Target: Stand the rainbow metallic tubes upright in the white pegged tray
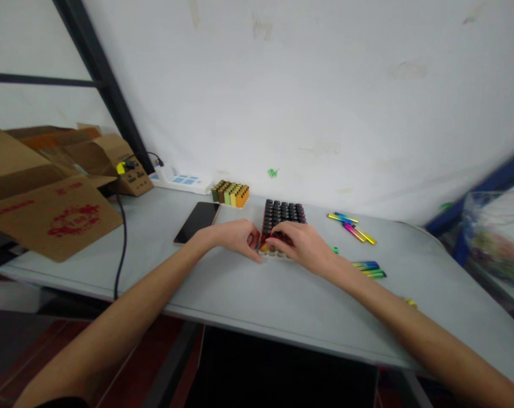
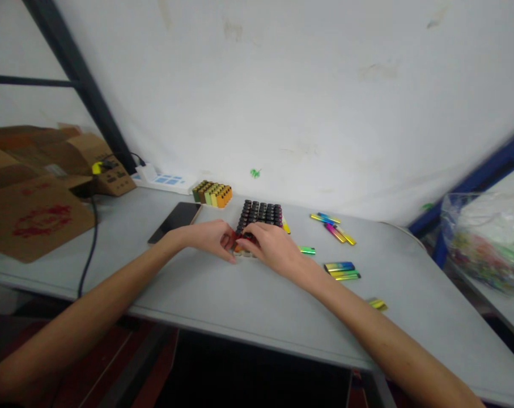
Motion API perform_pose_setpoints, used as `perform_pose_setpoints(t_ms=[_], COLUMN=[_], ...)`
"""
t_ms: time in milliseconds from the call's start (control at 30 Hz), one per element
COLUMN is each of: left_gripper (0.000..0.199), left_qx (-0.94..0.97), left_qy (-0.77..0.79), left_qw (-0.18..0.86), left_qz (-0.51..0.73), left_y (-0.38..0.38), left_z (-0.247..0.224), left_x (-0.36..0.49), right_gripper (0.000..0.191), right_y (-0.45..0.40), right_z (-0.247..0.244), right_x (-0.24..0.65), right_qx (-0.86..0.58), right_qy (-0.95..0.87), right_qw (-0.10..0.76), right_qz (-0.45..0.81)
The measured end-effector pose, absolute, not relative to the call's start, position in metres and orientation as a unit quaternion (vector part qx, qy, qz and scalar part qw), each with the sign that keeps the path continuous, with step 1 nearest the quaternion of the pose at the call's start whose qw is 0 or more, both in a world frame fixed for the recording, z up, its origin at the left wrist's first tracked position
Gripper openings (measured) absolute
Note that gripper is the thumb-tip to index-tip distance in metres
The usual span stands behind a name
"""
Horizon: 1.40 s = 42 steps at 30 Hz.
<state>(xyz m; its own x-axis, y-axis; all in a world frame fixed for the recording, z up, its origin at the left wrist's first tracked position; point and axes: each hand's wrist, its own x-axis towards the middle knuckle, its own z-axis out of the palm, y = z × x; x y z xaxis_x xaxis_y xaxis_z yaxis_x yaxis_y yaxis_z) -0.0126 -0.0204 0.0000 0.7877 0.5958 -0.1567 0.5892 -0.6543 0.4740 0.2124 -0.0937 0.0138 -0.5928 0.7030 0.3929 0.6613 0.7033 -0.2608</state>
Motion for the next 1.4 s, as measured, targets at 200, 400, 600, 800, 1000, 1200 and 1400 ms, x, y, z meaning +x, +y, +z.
perform_pose_setpoints(t_ms=[200, 400, 600, 800, 1000, 1200, 1400], left_gripper=[0.054, 0.051, 0.047, 0.050, 0.051, 0.051, 0.050], left_qx=[0.912, 0.920, 0.926, 0.925, 0.921, 0.917, 0.915], left_qy=[0.333, 0.331, 0.326, 0.337, 0.347, 0.361, 0.363], left_qw=[0.240, 0.211, 0.188, 0.173, 0.177, 0.171, 0.177], left_qz=[0.006, 0.004, 0.019, 0.022, 0.009, 0.002, 0.005], left_y=[-0.022, -0.026, -0.031, -0.031, -0.031, -0.031, -0.032], left_z=[0.001, 0.003, 0.005, 0.005, 0.006, 0.007, 0.010], left_x=[-0.011, -0.006, -0.003, -0.002, -0.002, -0.002, -0.002], right_gripper=[0.024, 0.026, 0.033, 0.043, 0.050, 0.058, 0.062], right_y=[-0.093, -0.092, -0.101, -0.112, -0.079, -0.027, -0.049], right_z=[0.017, 0.023, 0.024, 0.030, 0.031, -0.024, -0.045], right_x=[0.209, 0.196, 0.181, 0.188, 0.273, 0.392, 0.401], right_qx=[-0.396, -0.440, -0.513, -0.502, -0.516, -0.581, -0.552], right_qy=[-0.899, -0.882, -0.850, -0.854, -0.798, -0.787, -0.815], right_qw=[0.184, 0.158, 0.121, 0.135, 0.305, 0.200, 0.159], right_qz=[0.037, 0.061, 0.015, 0.013, -0.063, -0.058, 0.079])
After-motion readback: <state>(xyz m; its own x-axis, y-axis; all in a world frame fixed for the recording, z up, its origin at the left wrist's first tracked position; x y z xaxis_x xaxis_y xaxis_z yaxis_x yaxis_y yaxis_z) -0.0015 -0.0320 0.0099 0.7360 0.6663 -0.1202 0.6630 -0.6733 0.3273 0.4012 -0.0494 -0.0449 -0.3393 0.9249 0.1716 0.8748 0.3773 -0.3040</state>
